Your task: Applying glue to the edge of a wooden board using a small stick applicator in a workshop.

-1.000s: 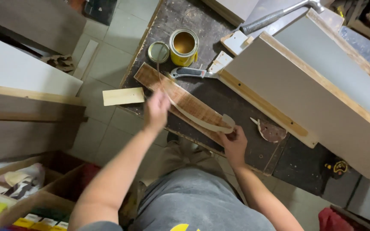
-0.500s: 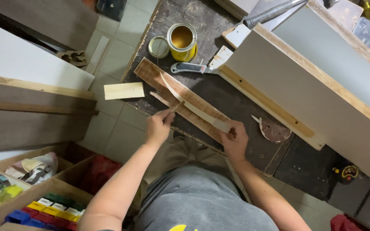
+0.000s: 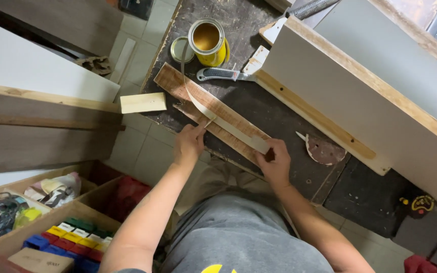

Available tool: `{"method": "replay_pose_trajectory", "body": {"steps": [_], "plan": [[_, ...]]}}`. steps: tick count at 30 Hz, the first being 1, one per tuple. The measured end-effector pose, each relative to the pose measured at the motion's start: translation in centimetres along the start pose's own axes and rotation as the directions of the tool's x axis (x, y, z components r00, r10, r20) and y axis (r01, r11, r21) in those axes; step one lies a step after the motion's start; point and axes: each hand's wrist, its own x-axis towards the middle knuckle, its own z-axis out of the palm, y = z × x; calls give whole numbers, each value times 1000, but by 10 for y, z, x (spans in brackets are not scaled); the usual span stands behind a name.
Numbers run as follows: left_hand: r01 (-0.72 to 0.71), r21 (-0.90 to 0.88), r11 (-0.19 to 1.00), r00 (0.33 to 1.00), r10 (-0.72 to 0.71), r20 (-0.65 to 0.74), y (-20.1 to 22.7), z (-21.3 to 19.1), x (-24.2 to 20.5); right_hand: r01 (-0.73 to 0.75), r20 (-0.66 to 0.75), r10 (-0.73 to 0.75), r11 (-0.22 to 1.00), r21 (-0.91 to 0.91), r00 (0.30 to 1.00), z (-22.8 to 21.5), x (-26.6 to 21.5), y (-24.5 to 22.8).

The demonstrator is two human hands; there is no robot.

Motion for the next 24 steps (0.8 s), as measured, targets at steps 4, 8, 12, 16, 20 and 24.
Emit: {"method": "replay_pose_trajectory", "body": {"steps": [4, 8, 12, 16, 20, 24], "plan": [[-40, 76, 996, 992, 30, 123, 28, -9, -18, 34, 51, -32, 999, -37, 998, -3, 1, 0], [-44, 78, 996, 998, 40, 57, 17, 9, -18, 4, 62, -2, 999, -34, 998, -4, 0, 4], [126, 58, 990, 991, -122, -59, -6, 1, 4, 40, 82, -37, 999, -33, 996, -8, 5, -5], [732, -4, 682, 676, -725, 134, 37, -29, 31, 48, 116, -44, 999, -26, 992, -7, 3, 11], [197, 386, 901, 954, -268, 137, 53, -13, -15, 47, 130, -43, 999, -27, 991, -9, 3, 11], [28, 289, 957, 979, -85, 187, 42, 21, -35, 69, 143, -62, 997, -44, 988, -13, 5, 0]]}}
